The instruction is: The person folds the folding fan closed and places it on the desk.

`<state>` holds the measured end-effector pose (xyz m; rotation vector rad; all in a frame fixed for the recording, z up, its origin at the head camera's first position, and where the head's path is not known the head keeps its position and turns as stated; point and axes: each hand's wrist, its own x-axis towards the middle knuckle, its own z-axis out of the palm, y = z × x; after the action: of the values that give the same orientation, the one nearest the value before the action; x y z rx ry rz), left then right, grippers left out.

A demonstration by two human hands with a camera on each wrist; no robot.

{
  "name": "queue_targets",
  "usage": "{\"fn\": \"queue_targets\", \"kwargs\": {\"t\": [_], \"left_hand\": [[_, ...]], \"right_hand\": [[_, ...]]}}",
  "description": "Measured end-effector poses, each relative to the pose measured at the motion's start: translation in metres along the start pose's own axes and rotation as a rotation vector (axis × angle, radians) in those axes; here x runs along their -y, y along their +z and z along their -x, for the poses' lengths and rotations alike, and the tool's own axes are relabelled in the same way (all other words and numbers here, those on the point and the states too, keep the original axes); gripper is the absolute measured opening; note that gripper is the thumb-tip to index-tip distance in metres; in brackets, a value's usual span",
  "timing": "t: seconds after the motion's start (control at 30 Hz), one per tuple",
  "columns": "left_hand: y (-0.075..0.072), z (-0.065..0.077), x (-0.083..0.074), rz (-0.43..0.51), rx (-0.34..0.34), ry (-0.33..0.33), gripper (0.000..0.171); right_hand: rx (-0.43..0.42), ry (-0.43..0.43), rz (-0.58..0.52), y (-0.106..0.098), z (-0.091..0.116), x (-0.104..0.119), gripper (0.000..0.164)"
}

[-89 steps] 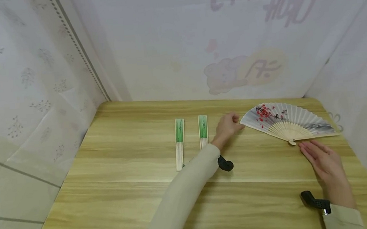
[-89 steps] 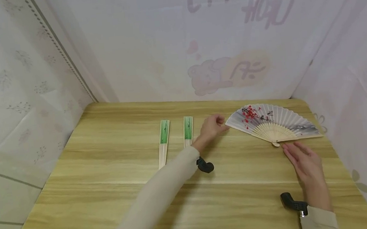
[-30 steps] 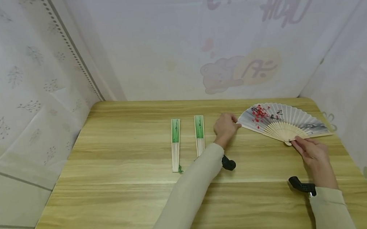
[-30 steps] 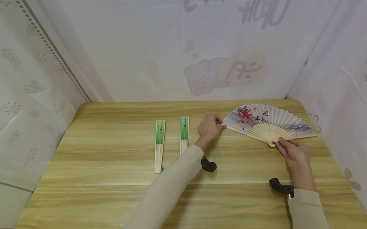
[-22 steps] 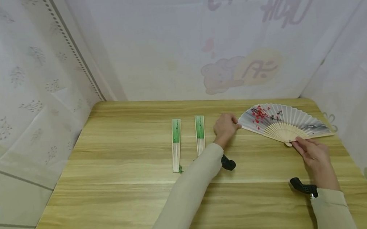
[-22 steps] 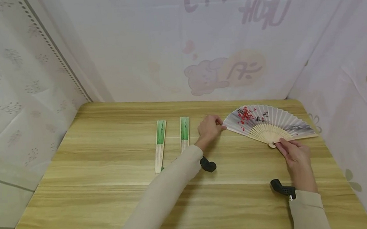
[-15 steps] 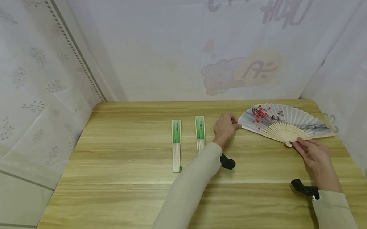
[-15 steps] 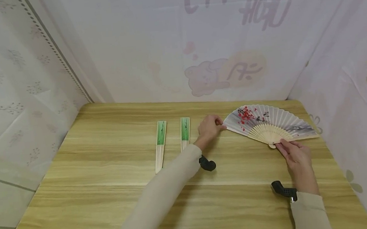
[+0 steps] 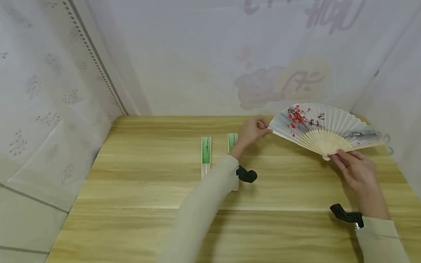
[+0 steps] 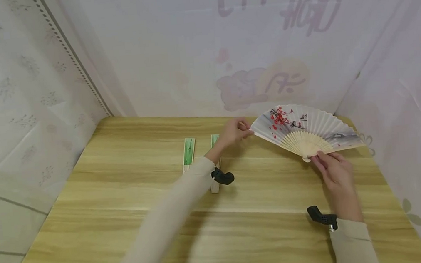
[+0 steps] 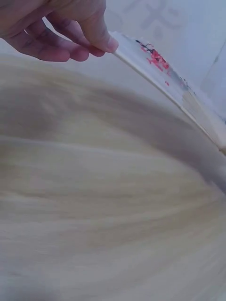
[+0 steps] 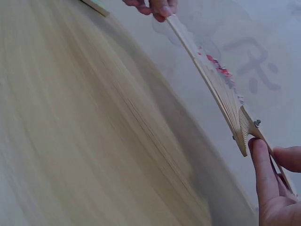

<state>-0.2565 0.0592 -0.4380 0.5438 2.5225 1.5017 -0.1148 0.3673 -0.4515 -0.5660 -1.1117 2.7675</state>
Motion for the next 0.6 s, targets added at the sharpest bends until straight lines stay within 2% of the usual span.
{"fn": "queue_targets", "kwargs": {"t": [0.23,0.4,0.6], "left_hand": [[-0.042,0.008,0.009,0.141,-0.006,0.096,0.016],[-0.077,0.022,0.014,0.14,-0.049,0.181,0.016],[-0.118,0.044,0.021,0.151,-0.117,0.227,0.017]], "right_hand": [[0.074,-0.086,-0.026,0.031,0.002,-0.027,0.018],[0.139,-0.116,-0.025,0.057,0.005,-0.043,0.018],[0.218,-0.132,0.001,0.086,0.006,-0.061,0.012]]}}
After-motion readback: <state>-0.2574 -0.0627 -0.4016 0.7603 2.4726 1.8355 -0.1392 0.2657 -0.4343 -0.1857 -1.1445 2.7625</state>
